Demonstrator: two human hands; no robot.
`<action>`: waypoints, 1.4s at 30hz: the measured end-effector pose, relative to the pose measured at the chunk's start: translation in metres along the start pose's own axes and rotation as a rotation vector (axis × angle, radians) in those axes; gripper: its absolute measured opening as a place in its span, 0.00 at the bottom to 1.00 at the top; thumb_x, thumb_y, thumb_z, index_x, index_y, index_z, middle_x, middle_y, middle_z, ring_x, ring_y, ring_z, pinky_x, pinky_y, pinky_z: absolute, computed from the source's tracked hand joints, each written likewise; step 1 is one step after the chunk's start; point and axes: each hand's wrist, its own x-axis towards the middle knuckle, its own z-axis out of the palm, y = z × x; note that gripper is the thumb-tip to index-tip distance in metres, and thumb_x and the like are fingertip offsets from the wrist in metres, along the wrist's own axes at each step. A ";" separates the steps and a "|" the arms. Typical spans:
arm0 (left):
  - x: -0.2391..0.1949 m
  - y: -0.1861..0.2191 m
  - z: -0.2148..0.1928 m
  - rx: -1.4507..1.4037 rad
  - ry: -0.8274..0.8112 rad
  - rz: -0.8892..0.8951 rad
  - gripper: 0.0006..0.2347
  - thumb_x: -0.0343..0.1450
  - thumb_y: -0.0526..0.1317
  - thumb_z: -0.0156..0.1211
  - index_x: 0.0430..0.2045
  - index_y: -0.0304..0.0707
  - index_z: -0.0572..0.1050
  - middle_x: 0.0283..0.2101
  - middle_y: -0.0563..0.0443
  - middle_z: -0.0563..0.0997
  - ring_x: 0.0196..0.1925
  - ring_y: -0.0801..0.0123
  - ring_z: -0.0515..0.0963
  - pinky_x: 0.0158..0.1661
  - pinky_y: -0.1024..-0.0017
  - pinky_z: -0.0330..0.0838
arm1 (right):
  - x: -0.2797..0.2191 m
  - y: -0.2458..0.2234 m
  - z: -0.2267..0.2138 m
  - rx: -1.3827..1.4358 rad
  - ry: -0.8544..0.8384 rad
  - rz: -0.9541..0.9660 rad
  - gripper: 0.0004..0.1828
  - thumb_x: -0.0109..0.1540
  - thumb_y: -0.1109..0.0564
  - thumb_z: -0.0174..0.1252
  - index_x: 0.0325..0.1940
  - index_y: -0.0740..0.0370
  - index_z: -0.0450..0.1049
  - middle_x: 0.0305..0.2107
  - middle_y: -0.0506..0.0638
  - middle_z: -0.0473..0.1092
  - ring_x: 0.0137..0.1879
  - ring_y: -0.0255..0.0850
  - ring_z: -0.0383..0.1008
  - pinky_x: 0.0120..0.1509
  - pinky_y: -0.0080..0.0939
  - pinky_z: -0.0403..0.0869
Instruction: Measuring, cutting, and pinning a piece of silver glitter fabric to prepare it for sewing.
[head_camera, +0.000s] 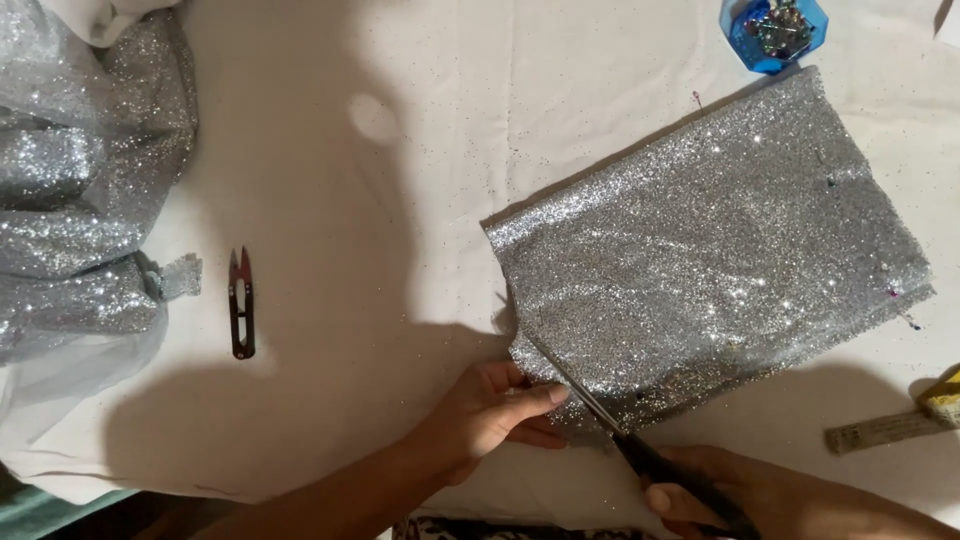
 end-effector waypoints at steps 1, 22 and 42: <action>0.000 0.000 0.000 -0.008 -0.007 -0.002 0.07 0.67 0.33 0.67 0.32 0.26 0.78 0.33 0.44 0.81 0.37 0.62 0.81 0.38 0.63 0.85 | 0.001 0.000 0.000 -0.025 0.033 0.044 0.32 0.57 0.29 0.57 0.67 0.23 0.70 0.62 0.17 0.77 0.65 0.14 0.79 0.71 0.20 0.71; 0.003 -0.007 -0.003 0.045 -0.067 0.089 0.11 0.68 0.35 0.67 0.16 0.32 0.71 0.20 0.53 0.66 0.26 0.67 0.77 0.38 0.65 0.87 | 0.037 0.020 -0.042 -0.096 -0.256 -0.437 0.20 0.65 0.37 0.51 0.37 0.55 0.71 0.17 0.43 0.65 0.26 0.30 0.64 0.36 0.31 0.66; 0.001 -0.004 -0.002 0.067 -0.055 0.026 0.13 0.68 0.36 0.68 0.16 0.33 0.69 0.22 0.53 0.62 0.28 0.66 0.74 0.39 0.65 0.87 | 0.031 -0.010 -0.064 -0.096 -0.218 -0.238 0.17 0.64 0.42 0.63 0.31 0.57 0.73 0.18 0.44 0.66 0.24 0.33 0.65 0.28 0.33 0.62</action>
